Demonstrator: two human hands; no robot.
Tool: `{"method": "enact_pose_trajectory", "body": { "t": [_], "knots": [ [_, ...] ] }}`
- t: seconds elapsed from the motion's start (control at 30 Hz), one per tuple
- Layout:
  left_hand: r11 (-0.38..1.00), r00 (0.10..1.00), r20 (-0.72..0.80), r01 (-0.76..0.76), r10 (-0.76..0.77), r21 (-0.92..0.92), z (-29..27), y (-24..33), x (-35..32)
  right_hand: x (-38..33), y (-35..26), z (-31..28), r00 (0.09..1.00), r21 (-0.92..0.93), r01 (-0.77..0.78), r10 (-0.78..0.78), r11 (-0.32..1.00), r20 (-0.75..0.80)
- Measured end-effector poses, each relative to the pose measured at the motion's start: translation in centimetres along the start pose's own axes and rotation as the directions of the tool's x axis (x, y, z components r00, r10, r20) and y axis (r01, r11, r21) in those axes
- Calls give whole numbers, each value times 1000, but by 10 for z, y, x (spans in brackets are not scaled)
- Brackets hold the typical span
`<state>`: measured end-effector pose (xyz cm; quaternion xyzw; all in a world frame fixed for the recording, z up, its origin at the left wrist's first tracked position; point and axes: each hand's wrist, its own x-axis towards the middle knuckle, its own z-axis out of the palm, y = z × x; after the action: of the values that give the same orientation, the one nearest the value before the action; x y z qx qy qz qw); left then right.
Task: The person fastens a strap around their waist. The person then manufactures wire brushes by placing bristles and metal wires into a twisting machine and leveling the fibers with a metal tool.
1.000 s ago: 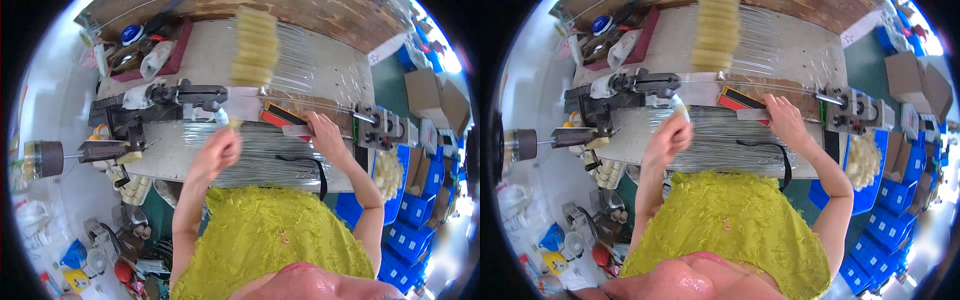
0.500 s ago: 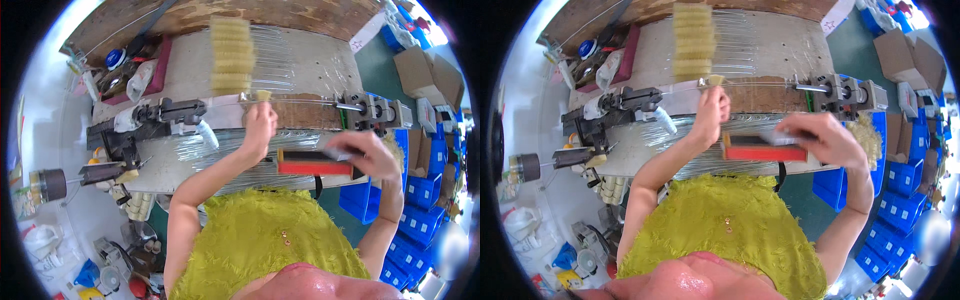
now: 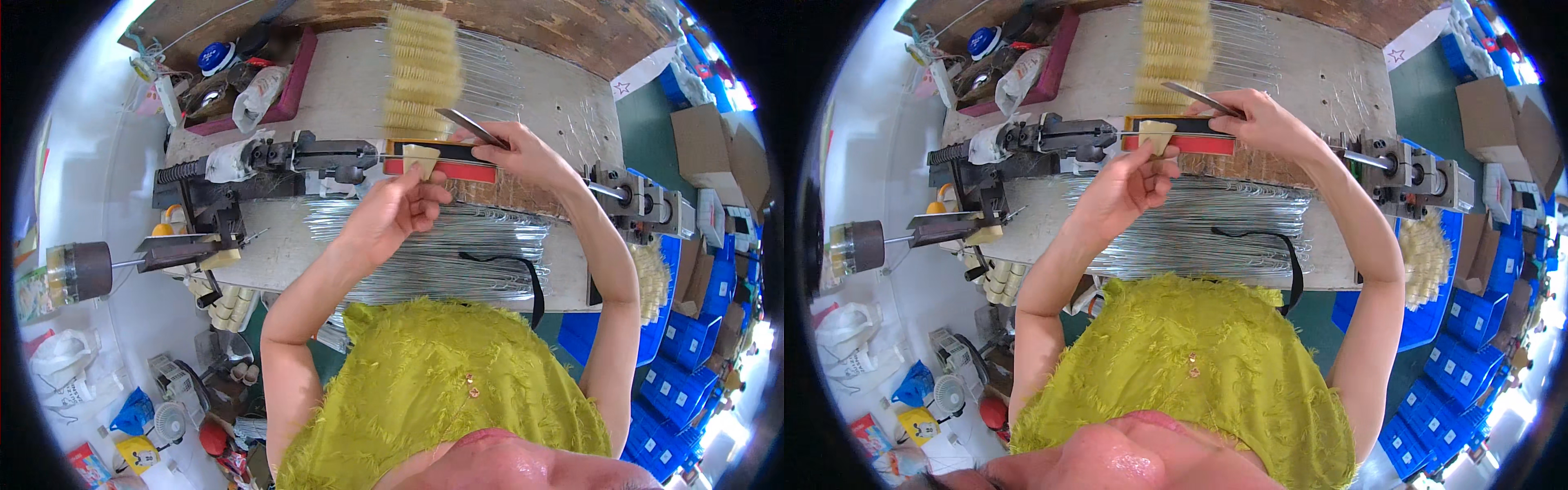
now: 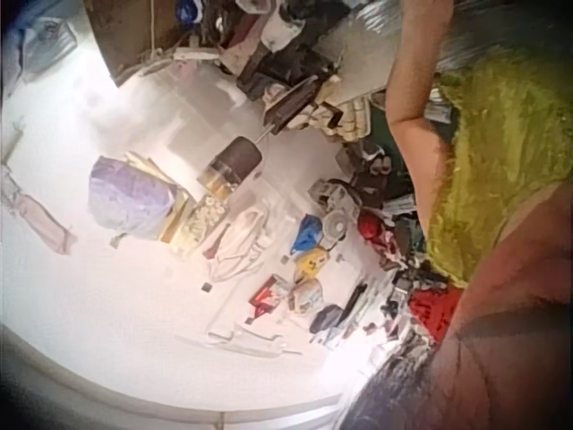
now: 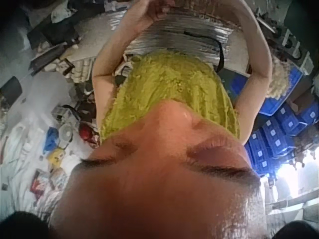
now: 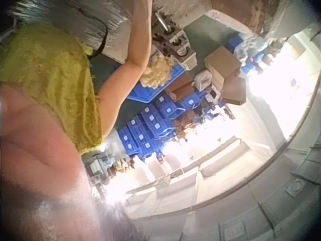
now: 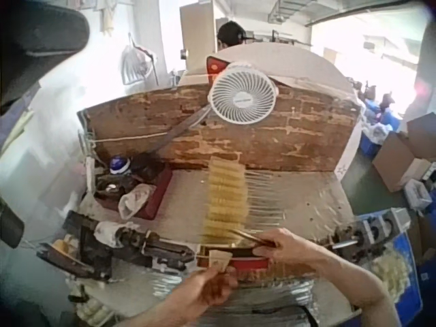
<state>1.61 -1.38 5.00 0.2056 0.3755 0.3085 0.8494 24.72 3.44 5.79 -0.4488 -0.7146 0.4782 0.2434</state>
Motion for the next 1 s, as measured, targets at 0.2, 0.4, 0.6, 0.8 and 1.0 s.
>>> {"method": "enact_pose_trajectory", "body": {
  "t": [0.2, 0.4, 0.6, 0.8, 1.0],
  "knots": [
    [951, 994, 105, 52, -21, -306, 13, -2, 1, 5, 7, -15, 973, 82, -160, 143, 984, 182],
    [934, 977, 148, -97, 156, -344, 15, -14, 10, -29, -22, -19, 921, -522, 103, -279, 847, -271],
    [944, 954, 236, -105, 185, -314, -2, -11, 10, -32, -46, 39, 884, -460, 253, -397, 851, -249],
    [936, 945, 266, -95, 192, -340, -3, -14, 9, -15, -39, 48, 880, -443, 297, -423, 846, -217],
    [951, 953, 227, -134, 201, -279, -1, -13, 10, -8, -30, 30, 909, -401, 220, -336, 889, -247]
  ]
}}
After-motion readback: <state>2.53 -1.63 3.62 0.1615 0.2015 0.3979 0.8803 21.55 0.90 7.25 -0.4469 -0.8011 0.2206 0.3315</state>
